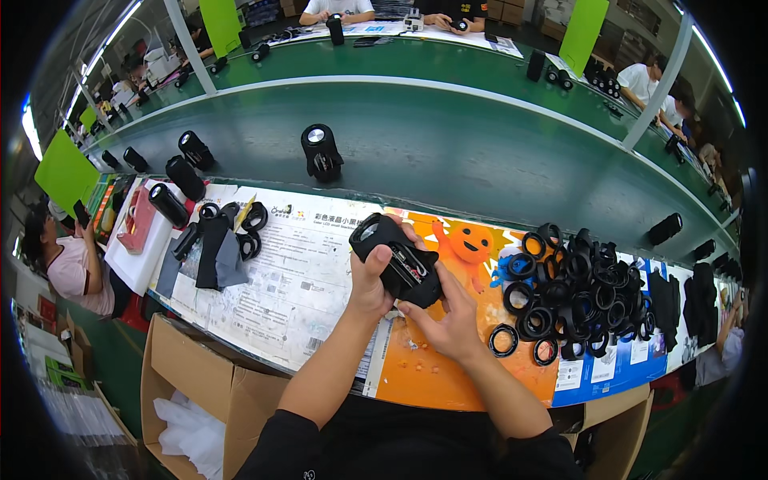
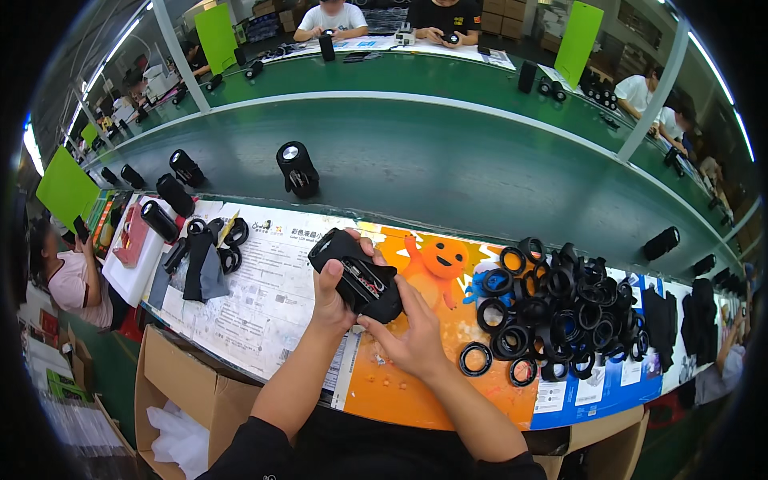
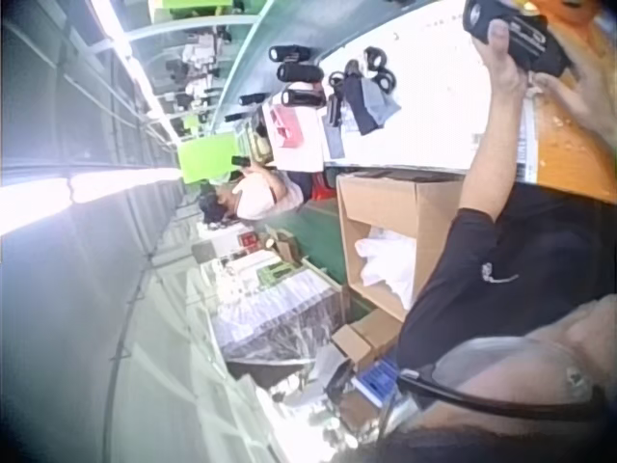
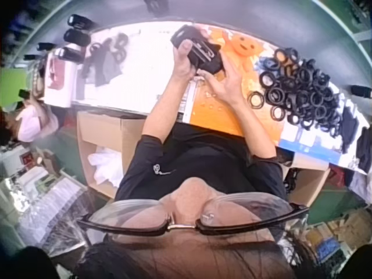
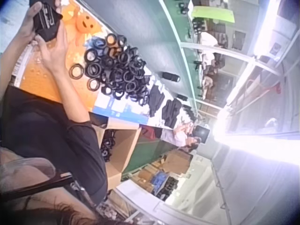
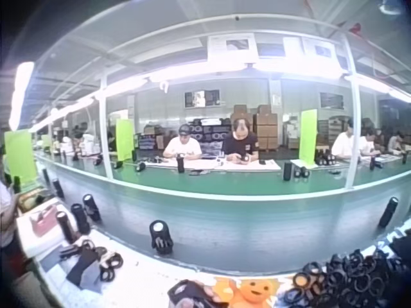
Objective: Assembling black electronic device housings by fitting rubber rings onto the exterior.
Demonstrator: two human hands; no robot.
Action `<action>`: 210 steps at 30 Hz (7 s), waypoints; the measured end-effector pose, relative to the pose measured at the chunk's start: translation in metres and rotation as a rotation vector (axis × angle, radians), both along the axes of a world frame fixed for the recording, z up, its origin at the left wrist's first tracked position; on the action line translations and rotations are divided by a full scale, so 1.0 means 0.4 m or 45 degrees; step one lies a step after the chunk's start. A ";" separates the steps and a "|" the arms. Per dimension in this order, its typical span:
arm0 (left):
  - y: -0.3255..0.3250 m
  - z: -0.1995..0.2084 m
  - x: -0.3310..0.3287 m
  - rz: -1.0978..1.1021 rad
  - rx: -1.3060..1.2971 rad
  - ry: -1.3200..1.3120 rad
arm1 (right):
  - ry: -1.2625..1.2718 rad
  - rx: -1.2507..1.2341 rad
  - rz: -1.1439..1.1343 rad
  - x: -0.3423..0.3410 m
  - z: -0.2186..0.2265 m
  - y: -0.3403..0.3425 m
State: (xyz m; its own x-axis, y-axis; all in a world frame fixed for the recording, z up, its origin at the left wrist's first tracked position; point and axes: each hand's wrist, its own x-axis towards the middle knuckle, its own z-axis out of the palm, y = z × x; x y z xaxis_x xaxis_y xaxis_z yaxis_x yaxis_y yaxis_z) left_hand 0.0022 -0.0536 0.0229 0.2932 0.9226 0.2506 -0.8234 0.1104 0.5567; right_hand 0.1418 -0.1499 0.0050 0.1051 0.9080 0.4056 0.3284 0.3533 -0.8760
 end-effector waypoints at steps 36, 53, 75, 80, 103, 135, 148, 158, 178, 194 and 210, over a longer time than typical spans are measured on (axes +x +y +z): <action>0.027 0.012 -0.042 -0.119 0.031 0.531 | -1.369 -0.543 -0.311 0.439 0.139 0.096; 0.024 0.017 -0.035 -0.118 0.016 0.540 | -0.906 -0.649 -0.313 0.229 0.154 0.091; 0.011 0.011 -0.030 -0.092 0.288 0.833 | 0.058 -0.418 0.446 0.243 0.319 0.177; 0.013 -0.003 -0.028 -0.139 0.241 0.864 | -0.158 -0.533 0.561 0.200 0.371 0.205; 0.016 -0.014 -0.028 -0.113 0.309 0.932 | -0.813 -0.070 0.582 0.174 0.369 0.165; 0.005 -0.046 -0.030 -0.115 0.273 1.068 | -0.705 -0.527 0.586 -0.011 0.299 0.336; 0.004 -0.050 -0.013 -0.121 0.376 1.106 | -0.678 -0.343 0.400 0.022 0.279 0.293; 0.016 -0.066 -0.019 -0.127 0.343 1.069 | -0.688 -0.401 0.424 0.008 0.279 0.316; 0.099 0.050 -0.132 -0.239 -0.204 0.877 | -0.939 -0.169 -0.549 0.206 0.168 0.506; 0.467 0.159 0.040 0.792 0.977 2.040 | -0.470 0.118 -0.407 0.235 0.285 0.159; 0.229 0.056 -0.103 0.316 -0.106 0.409 | -0.436 0.224 -0.107 0.106 0.171 0.043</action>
State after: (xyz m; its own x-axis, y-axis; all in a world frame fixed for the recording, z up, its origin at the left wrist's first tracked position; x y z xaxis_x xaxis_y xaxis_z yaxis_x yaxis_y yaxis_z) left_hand -0.0391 0.0379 0.0453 0.1103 0.9884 0.1045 -0.6164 -0.0145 0.7873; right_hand 0.1841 -0.1328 0.0735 0.0073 0.8154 0.5789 0.6253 0.4481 -0.6389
